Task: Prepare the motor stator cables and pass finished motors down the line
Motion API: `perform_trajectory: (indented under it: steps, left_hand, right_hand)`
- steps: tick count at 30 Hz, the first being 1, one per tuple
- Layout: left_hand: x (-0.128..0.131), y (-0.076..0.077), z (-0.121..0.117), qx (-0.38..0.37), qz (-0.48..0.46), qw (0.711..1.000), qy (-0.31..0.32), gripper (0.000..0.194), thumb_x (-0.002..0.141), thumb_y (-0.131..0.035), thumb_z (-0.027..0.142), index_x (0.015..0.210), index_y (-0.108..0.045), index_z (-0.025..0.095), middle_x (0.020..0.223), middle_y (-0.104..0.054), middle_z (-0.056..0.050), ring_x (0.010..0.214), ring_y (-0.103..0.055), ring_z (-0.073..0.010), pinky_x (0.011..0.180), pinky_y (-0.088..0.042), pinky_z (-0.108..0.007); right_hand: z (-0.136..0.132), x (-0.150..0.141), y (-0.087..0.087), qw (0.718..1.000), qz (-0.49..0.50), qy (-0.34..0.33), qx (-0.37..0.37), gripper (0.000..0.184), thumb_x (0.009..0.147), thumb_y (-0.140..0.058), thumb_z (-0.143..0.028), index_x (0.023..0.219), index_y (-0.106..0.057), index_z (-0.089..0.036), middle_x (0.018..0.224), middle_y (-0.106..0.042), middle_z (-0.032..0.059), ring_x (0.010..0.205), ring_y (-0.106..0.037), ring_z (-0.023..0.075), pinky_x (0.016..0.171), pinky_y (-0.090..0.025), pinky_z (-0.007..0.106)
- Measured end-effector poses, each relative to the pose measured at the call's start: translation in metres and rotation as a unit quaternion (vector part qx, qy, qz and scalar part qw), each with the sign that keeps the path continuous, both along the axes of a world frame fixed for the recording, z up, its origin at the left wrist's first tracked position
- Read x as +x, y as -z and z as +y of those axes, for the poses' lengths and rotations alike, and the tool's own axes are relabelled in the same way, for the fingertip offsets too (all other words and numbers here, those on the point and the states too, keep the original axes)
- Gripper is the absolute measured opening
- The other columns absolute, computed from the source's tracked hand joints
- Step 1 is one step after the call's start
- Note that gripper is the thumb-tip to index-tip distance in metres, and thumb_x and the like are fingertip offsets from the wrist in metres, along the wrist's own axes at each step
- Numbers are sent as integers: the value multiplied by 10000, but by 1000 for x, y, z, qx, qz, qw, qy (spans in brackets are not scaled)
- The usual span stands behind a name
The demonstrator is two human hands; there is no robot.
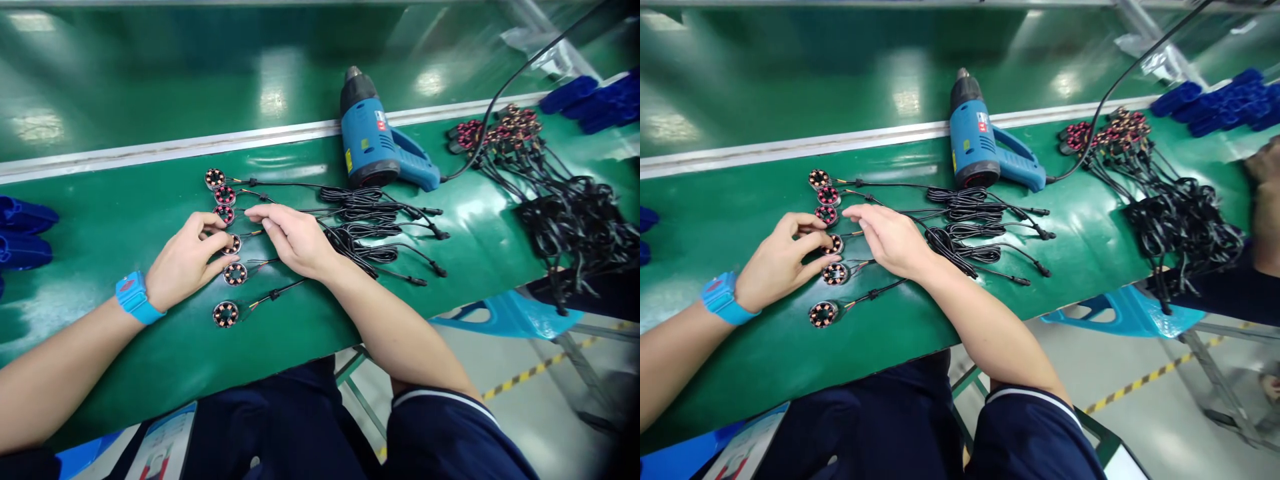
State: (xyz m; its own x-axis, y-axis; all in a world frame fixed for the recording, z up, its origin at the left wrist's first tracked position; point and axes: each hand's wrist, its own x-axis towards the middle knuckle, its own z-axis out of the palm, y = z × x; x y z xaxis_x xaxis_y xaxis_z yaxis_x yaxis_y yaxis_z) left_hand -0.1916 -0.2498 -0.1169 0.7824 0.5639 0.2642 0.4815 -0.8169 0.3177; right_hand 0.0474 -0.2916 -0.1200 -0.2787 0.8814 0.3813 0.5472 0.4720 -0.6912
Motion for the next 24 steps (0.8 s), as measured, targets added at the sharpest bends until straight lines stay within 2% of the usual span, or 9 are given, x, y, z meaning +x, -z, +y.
perform_trajectory:
  steps: [4,8,12,14,16,18,21,24]
  left_hand:
    - [-3,-4,-1,-10,-19,998,66,121,989,-596,282,1037,-629,176,1201,-635,-92,1074,-639,-223,948,-558,-378]
    - [-4,-8,0,-12,-45,997,65,151,973,-620,267,1076,-579,165,1150,-688,-85,1057,-663,-234,922,-562,-380]
    - [-4,-11,1,1,-41,997,62,200,964,-625,251,1125,-549,158,1143,-698,-93,1053,-675,-246,906,-568,-389]
    - [-4,-12,1,12,-35,997,69,213,967,-619,243,1146,-541,156,1144,-698,-96,1052,-678,-249,907,-567,-395]
    - [-3,-12,0,16,-34,996,79,232,970,-620,248,1164,-533,156,1153,-696,-101,1059,-677,-252,909,-564,-398]
    - [-3,-11,0,8,-38,996,82,258,969,-630,262,1182,-526,162,1164,-694,-101,1071,-674,-250,915,-560,-396]
    - [-3,-10,-1,-4,-48,995,85,280,967,-642,275,1201,-522,182,1170,-695,-86,1090,-667,-231,936,-552,-377]
    - [-3,-10,-2,-3,-59,994,96,276,968,-644,266,1205,-523,194,1166,-698,-75,1095,-664,-213,946,-549,-359]
  right_hand:
    - [-1,-1,-4,997,-27,-25,-66,287,1031,-405,-190,1187,-645,-162,1114,-721,70,1010,-684,175,928,-519,300]
    - [-3,6,-16,989,-26,-58,-132,292,968,-462,-127,1164,-671,-183,1097,-725,49,998,-677,175,915,-512,294]
    - [-4,12,-21,981,3,-67,-180,335,929,-519,-110,1217,-668,-195,1178,-693,52,866,-686,141,856,-540,289]
    - [-4,12,-21,981,-1,-74,-180,323,912,-530,-97,1173,-695,-192,1202,-680,68,914,-678,155,884,-537,309]
    - [-4,10,-20,981,7,-85,-174,285,884,-543,-75,1077,-722,-182,1148,-691,73,1002,-658,181,931,-520,332]
    - [-4,7,-19,978,35,-89,-185,230,874,-552,-76,991,-726,-171,1069,-700,65,1001,-645,184,927,-507,333]
    - [-3,3,-18,967,87,-72,-228,161,904,-560,-137,909,-718,-166,974,-699,34,830,-615,141,793,-488,287]
    - [-3,0,-17,957,128,-48,-255,130,899,-600,-197,859,-719,-163,823,-678,-8,649,-521,95,641,-415,242]
